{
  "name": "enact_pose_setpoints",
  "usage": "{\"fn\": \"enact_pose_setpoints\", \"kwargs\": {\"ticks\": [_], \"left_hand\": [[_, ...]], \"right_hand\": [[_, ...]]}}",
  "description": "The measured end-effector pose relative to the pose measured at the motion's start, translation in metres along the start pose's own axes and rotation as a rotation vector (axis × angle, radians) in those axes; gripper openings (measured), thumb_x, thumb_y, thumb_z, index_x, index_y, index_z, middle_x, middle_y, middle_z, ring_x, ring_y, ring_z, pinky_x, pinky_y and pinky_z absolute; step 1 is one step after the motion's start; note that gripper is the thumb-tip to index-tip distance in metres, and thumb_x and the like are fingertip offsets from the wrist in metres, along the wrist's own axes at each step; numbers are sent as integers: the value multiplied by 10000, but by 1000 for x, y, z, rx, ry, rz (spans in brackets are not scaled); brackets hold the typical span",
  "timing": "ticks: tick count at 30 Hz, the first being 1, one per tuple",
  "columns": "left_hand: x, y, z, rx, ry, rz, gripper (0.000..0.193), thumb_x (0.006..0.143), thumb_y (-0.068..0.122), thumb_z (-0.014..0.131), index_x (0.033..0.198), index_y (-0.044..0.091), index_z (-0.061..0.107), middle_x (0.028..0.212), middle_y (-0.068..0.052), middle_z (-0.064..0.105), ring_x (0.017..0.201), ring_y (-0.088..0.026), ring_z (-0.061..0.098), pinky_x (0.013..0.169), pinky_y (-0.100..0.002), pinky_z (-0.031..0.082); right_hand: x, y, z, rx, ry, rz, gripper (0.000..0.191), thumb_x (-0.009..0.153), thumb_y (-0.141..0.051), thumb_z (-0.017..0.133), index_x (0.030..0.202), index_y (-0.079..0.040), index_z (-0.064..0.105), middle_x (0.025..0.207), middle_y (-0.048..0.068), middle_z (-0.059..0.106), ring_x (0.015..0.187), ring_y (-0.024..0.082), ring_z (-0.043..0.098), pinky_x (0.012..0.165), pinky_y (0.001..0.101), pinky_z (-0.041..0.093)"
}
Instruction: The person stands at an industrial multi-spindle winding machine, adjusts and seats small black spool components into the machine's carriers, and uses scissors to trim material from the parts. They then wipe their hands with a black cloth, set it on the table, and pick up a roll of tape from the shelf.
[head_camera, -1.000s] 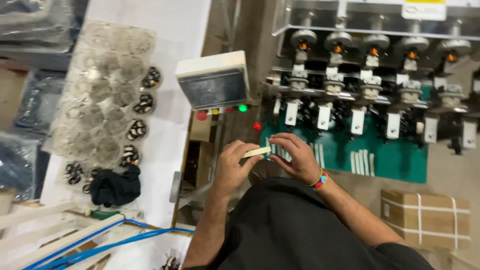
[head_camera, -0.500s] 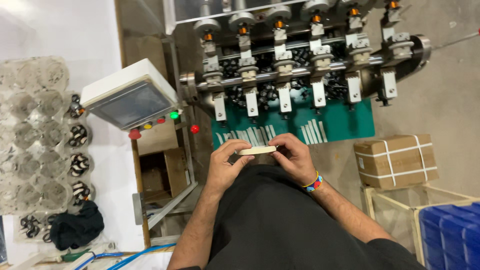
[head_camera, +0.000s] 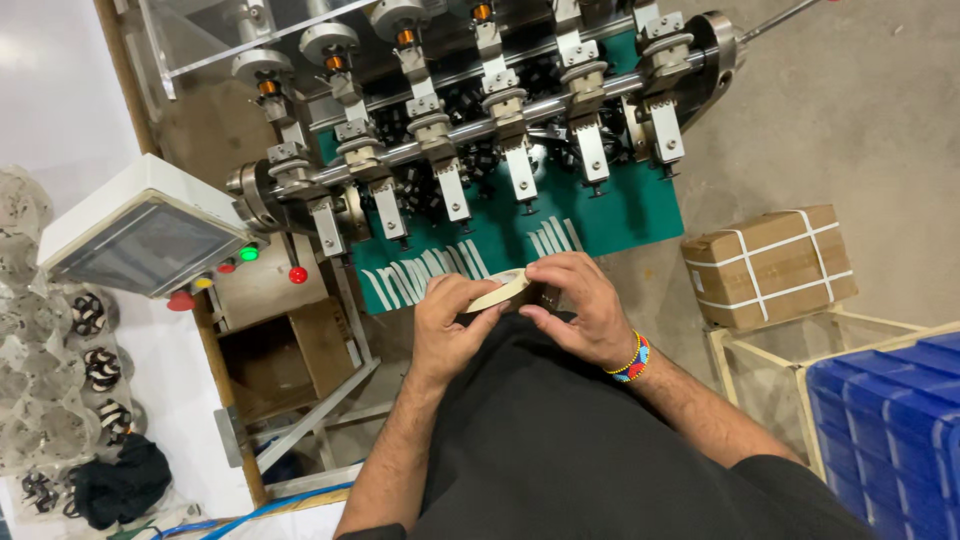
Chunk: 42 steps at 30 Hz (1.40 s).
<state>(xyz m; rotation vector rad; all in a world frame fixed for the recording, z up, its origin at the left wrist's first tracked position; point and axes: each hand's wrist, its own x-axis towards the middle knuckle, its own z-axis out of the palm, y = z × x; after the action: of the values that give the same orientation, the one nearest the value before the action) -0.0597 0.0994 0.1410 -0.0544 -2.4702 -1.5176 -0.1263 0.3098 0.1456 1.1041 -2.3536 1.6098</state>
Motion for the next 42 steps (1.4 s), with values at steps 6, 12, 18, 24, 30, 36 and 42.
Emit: {"fn": "enact_pose_setpoints", "kwargs": {"ticks": [6,12,18,24,30,36,42], "left_hand": [[5,25,27,38,25,27,245,813,102,842,1037,109,744,881,-24,707,828,-205,653,847,-345,477],[-3,30,31,44,-28,-9,272,827,138,862,1068,100,741,956,-26,736,894,-208,671,869,-349,485],[-14,21,29,-101,78,-57,339,827,123,858,1138,69,735,1085,-64,729,1035,-249,675,986,-365,511],[-20,15,31,-33,95,-107,284,832,152,871,1086,82,765,993,-28,732,944,-204,681,907,-345,508],[-12,13,24,6,50,-57,343,786,185,896,1079,87,749,994,-34,722,968,-223,661,908,-366,495],[-6,4,10,-89,53,-47,390,783,183,886,1123,83,723,1020,-36,719,1004,-228,670,939,-372,509],[-7,-13,-11,-70,67,-19,265,828,175,876,1057,121,752,968,-29,722,938,-222,678,893,-365,506]], "right_hand": [[-6,9,-24,55,-33,3,440,845,-51,832,1215,-83,596,1181,100,670,1092,293,655,939,392,544],[-27,34,-20,147,-52,113,326,867,28,746,1155,-83,641,1140,102,679,1059,261,670,913,358,547],[-41,73,-2,750,-83,408,290,983,58,636,1248,-56,606,1303,104,601,1221,190,618,1045,345,529],[-38,73,7,544,-153,397,367,919,17,702,1263,-59,599,1327,91,569,1172,167,633,971,328,565],[-41,65,13,440,-125,399,290,951,30,668,1223,-65,639,1319,88,601,1175,162,629,967,319,548],[-43,79,31,877,-78,570,275,1017,-12,633,1285,-49,584,1333,90,609,1258,173,607,1083,333,511],[-25,58,55,846,-131,726,409,951,-35,654,1344,-72,546,1367,84,589,1203,166,620,992,327,548]]}}
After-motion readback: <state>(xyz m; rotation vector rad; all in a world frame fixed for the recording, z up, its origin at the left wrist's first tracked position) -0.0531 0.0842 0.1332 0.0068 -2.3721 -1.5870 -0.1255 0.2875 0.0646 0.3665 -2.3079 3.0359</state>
